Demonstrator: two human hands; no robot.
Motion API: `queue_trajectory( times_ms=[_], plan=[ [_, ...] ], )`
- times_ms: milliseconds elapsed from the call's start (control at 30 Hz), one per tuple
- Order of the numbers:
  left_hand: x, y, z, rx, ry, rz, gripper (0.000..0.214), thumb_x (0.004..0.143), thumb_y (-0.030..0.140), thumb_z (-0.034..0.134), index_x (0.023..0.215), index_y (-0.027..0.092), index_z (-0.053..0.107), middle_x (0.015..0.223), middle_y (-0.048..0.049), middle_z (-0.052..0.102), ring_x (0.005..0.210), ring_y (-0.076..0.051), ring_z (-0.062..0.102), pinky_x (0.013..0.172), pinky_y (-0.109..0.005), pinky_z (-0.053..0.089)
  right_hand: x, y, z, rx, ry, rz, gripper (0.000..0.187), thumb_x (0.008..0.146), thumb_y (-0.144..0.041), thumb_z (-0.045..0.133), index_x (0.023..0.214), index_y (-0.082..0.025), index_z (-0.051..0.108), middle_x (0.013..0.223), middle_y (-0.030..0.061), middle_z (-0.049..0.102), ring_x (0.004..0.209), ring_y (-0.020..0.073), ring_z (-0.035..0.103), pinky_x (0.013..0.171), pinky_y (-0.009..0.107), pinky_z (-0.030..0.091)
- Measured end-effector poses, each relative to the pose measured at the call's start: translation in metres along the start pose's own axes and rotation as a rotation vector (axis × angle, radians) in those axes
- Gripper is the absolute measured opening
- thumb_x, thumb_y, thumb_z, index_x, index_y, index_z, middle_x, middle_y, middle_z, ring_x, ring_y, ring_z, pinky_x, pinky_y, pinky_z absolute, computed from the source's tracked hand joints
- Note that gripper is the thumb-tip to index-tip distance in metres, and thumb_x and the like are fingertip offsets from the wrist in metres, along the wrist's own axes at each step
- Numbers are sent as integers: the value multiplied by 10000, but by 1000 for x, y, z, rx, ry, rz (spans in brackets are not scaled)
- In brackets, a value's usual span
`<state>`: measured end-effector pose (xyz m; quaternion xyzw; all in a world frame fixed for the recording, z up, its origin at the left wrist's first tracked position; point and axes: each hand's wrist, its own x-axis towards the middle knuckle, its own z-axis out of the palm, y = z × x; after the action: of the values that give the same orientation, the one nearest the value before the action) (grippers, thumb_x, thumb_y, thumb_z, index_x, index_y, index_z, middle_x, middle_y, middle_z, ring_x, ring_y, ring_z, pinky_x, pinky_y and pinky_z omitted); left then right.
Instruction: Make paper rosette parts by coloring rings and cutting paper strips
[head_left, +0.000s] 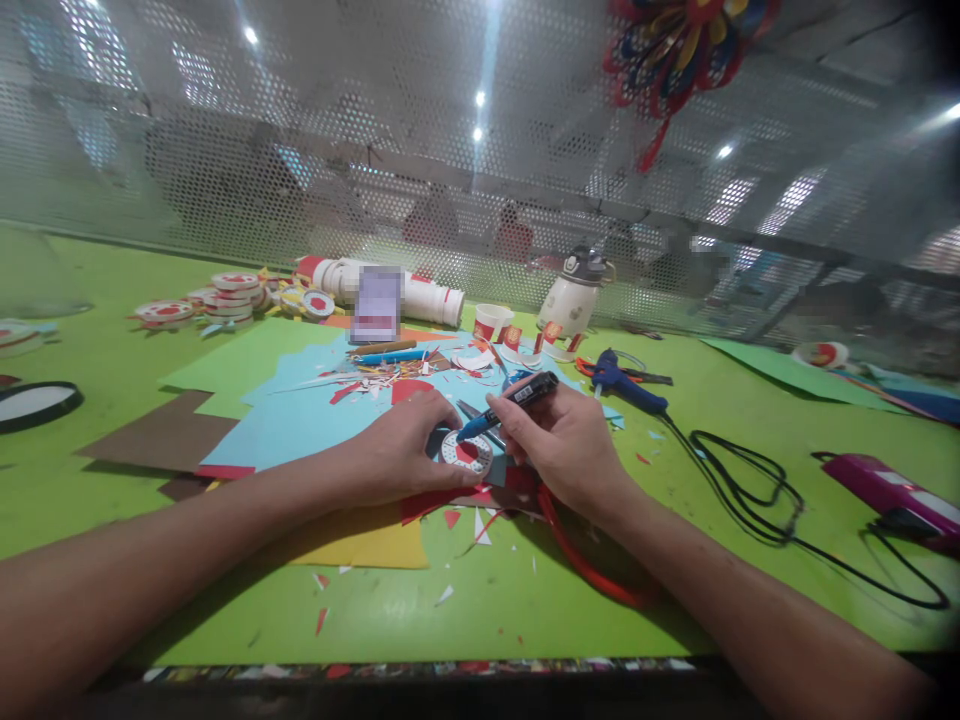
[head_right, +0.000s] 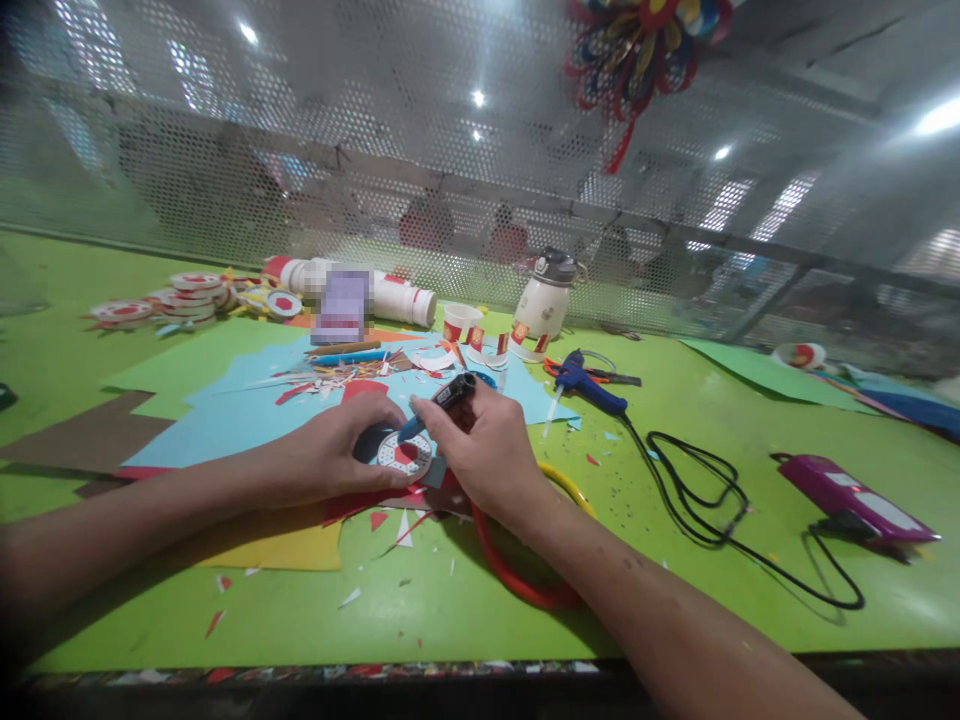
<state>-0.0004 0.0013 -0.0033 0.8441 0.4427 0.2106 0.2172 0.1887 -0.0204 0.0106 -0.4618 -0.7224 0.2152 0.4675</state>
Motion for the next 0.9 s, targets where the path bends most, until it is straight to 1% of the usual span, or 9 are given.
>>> queue_trajectory(
  times_ms=[100,167,267,333,433,567,733,800,900],
  plan=[
    [0,-1,0,0,8,1,499,683,534,657,1001,156,585,970,-86,601,859,-244,554,703,-339,428,1,-2,0,7,-12,-8,276,844,-405,612,687,-188,542,523,-32,555,451,116,487,429,247,393],
    [0,-2,1,-1,11,8,501,681,537,660,1000,159,584,976,-88,605,873,-249,558,713,-344,430,1,-4,0,-3,-42,-16,253,848,-396,606,722,-182,556,531,-31,556,456,117,486,436,249,392],
    [1,-3,1,-9,11,27,489,684,532,661,1002,168,591,994,-90,612,895,-255,561,733,-352,434,2,-8,-2,-69,-94,-32,220,858,-366,590,754,-173,573,543,-24,558,474,121,487,452,252,387],
    [1,-3,2,-6,13,33,480,686,520,665,1006,170,593,1001,-90,615,900,-254,563,742,-355,436,3,-11,-2,-122,-118,-52,210,863,-340,580,740,-170,574,551,-18,558,491,123,483,469,256,382],
    [2,-3,2,6,22,33,479,679,504,671,1005,161,596,994,-91,614,889,-254,565,733,-352,437,6,-12,-2,-169,-127,-95,200,869,-310,569,731,-166,571,581,-9,562,528,131,485,511,267,386],
    [2,-2,2,2,21,24,463,662,488,677,989,168,605,973,-74,617,867,-249,561,725,-344,440,11,-13,0,-209,-124,-146,173,871,-287,560,764,-152,575,630,8,577,564,144,500,542,277,390],
    [3,-2,2,11,13,15,465,650,474,682,1001,177,612,938,-65,611,842,-244,554,707,-346,439,13,-13,3,-234,-161,-219,115,871,-224,547,805,-135,580,691,32,606,616,154,529,587,283,407],
    [3,-2,2,13,14,18,472,657,478,676,1006,169,608,944,-73,609,851,-248,555,713,-351,439,12,-13,3,-231,-153,-226,117,869,-228,553,800,-137,580,682,27,600,606,150,521,580,281,403],
    [3,-4,2,13,24,17,485,671,508,663,999,157,594,979,-85,608,887,-258,559,735,-357,438,9,-10,1,-173,-92,-194,164,872,-275,560,770,-147,579,640,8,567,570,139,496,544,272,391]
  ],
)
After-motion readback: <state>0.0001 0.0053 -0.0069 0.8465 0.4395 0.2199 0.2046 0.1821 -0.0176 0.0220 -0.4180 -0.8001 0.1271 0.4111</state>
